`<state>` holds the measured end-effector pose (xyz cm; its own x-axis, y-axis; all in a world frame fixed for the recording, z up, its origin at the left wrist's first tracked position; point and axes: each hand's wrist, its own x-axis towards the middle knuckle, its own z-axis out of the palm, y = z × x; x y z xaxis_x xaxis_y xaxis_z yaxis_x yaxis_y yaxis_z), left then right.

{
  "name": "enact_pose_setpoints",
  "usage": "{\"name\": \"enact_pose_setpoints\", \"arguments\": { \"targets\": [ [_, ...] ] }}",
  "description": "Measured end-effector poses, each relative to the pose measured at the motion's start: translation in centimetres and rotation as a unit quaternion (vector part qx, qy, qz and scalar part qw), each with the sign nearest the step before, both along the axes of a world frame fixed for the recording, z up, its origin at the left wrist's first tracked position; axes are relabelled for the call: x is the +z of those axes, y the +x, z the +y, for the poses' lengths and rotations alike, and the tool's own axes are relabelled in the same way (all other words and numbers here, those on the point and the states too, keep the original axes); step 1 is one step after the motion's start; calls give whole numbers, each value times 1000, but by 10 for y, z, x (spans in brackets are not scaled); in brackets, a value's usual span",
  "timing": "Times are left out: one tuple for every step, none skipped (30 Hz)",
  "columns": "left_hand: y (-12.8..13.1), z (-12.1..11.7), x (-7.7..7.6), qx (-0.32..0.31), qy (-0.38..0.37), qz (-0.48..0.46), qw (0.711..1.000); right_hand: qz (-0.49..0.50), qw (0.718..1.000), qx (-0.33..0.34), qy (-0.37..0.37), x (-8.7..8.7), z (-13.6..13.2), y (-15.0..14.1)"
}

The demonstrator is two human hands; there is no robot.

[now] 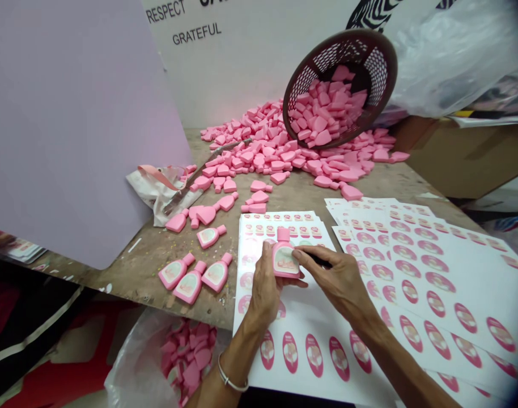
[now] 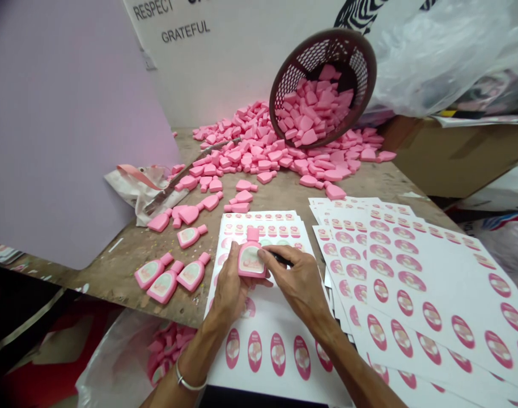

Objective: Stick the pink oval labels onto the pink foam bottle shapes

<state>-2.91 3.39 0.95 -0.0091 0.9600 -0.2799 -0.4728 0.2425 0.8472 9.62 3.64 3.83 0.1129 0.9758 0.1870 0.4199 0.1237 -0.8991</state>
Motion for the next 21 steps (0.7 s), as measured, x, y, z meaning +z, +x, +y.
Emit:
{"name": "enact_pose_setpoints", "arguments": {
  "targets": [
    [1, 1, -1, -3, -2, -9, 1000, 2, 1000, -2, -1, 0, 0, 0],
    [2, 3, -2, -6, -1, -20, 1000, 4, 1000, -4, -2, 0, 0, -1],
    [4, 4, -3, -11, 0, -33, 999, 7, 1000, -6, -3, 0, 0, -2],
    [4, 5, -3, -15, 3, -46, 999, 9, 1000, -7, -4, -1, 0, -2],
    [5, 6, -3, -18, 7, -56, 998, 12, 1000, -8, -5, -1, 0, -3],
    [5, 6, -3, -18, 10, -63, 998, 14, 1000, -8, -7, -1, 0, -3],
    [6, 6, -3, -16, 11, -69, 997, 16, 1000, -9, -9, -1, 0, -4],
    [6, 6, -2, -14, 11, -73, 997, 18, 1000, -10, -12, 0, 0, -4],
    [6, 5, -1, -14, 10, -77, 997, 20, 1000, -10, -14, 1, -1, -4],
    [5, 5, 1, -16, 7, -81, 997, 21, 1000, -9, -17, 1, -1, -4],
    [5, 5, 2, -19, 4, -84, 996, 23, 1000, -8, -20, 2, -1, -4],
    [5, 5, 4, -24, -1, -88, 996, 24, 999, -7, -22, 2, -1, -3],
    [4, 5, 5, -27, -6, -90, 996, 23, 999, -6, -23, 2, -1, -3],
    [4, 5, 6, -31, -10, -93, 995, 19, 1000, -4, -23, 2, -1, -3],
    [4, 5, 7, -33, -12, -95, 995, 12, 1000, -3, -21, 1, -1, -2],
    [3, 5, 7, -34, -13, -97, 995, 0, 1000, -1, -15, 0, -2, -2],
    [4, 5, 7, -36, -13, -99, 994, -21, 1000, 1, -7, -1, -2, -2],
    [4, 5, 7, -36, -13, -99, 994, -52, 999, 5, 6, -2, -3, -2],
    [5, 5, 6, -35, -13, -97, 995, -96, 995, 2, 26, -3, -4, -3],
    [5, 5, 5, -33, -13, -95, 995, -152, 987, -7, 50, -4, -5, -3],
    [6, 5, 4, -27, -11, -91, 995, -216, 973, -21, 79, -4, -7, -3]
  ]
}}
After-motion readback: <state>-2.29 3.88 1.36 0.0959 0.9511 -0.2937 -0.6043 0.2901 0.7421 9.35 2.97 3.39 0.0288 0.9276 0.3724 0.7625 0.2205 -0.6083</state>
